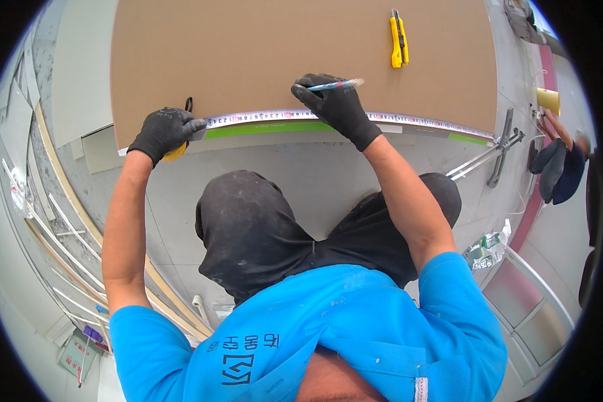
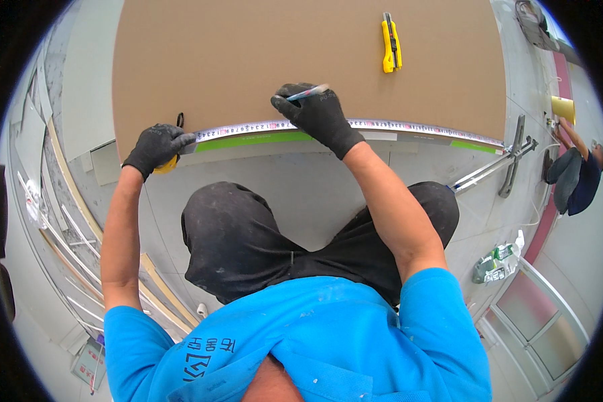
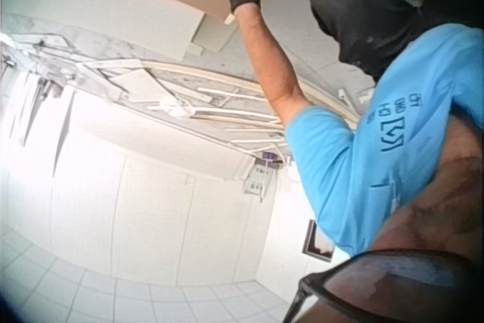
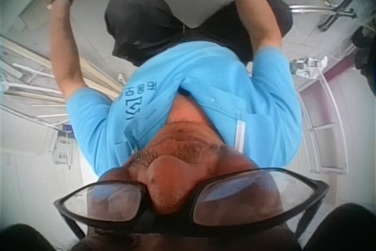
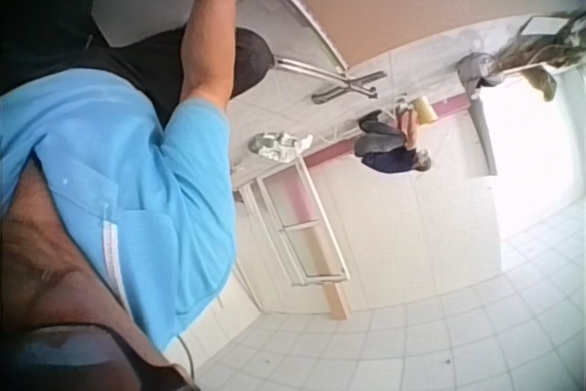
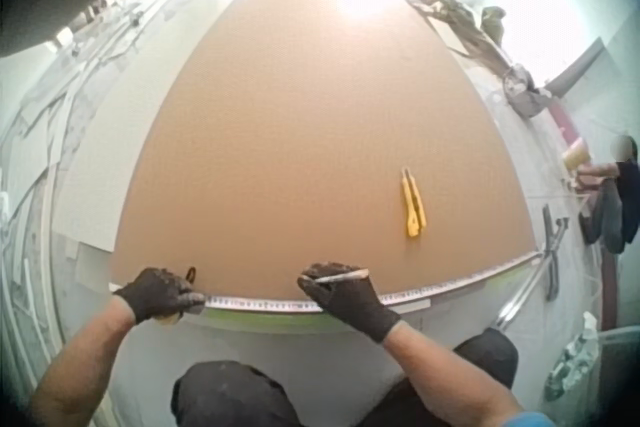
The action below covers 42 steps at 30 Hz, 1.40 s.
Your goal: The person measures a large board on the floor using a tape measure and marks it with a pencil. They retrieve a utility knife from a bag and prepare to cut the board.
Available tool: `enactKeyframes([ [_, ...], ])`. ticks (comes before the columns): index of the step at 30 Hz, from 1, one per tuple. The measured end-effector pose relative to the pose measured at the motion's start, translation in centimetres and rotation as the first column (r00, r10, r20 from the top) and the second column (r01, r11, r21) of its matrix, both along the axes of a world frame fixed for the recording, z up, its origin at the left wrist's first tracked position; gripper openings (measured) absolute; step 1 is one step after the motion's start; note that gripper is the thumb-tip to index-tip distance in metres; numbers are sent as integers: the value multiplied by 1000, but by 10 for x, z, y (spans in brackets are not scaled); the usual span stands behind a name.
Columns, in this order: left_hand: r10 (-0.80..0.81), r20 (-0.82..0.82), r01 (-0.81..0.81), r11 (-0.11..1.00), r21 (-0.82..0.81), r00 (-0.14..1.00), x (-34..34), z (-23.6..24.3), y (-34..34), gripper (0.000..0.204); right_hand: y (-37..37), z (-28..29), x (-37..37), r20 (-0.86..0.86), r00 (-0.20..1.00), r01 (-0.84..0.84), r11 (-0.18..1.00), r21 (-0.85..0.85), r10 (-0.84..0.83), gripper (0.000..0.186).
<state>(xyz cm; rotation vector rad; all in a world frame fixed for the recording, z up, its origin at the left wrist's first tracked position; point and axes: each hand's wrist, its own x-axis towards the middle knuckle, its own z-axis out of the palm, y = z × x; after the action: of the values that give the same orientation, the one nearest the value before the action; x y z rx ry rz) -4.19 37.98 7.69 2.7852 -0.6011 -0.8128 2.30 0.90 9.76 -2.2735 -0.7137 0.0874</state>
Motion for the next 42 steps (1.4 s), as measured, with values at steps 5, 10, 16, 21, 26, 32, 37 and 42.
enactKeyframes([
  [5, -83, 53, 83, 996, 16, 995, 1, 5, -2, 26, 10, -8, -10, -697, 710, 154, 943, 294, 102, 19],
  [10, -72, 30, 71, 997, 35, 997, 2, 9, -4, 27, 12, -17, -16, -572, 819, 92, 974, 209, 46, 17],
  [16, -56, 99, 59, 998, -30, 994, -3, -4, 3, 39, 13, -19, -16, -620, 783, 136, 961, 240, 44, 17],
  [21, 4, 52, -2, 999, -44, 999, -2, -2, 0, 41, 13, -15, -15, -593, 804, 92, 980, 174, 30, 16],
  [26, -16, 59, 19, 999, -43, 998, -1, -6, 3, 42, 14, -15, -15, -576, 817, 95, 977, 192, 34, 17],
  [32, 35, 59, -31, 997, -65, 998, -1, -4, 1, 47, 13, -18, -15, -543, 839, 78, 981, 177, 32, 17],
  [37, 96, 54, -90, 991, -94, 994, -2, -7, 2, 51, 14, -15, -14, -601, 799, 96, 981, 171, 27, 16],
  [42, 93, 28, -90, 992, -93, 995, -2, -7, 2, 49, 14, -14, -14, -621, 784, 105, 983, 153, 12, 16],
])
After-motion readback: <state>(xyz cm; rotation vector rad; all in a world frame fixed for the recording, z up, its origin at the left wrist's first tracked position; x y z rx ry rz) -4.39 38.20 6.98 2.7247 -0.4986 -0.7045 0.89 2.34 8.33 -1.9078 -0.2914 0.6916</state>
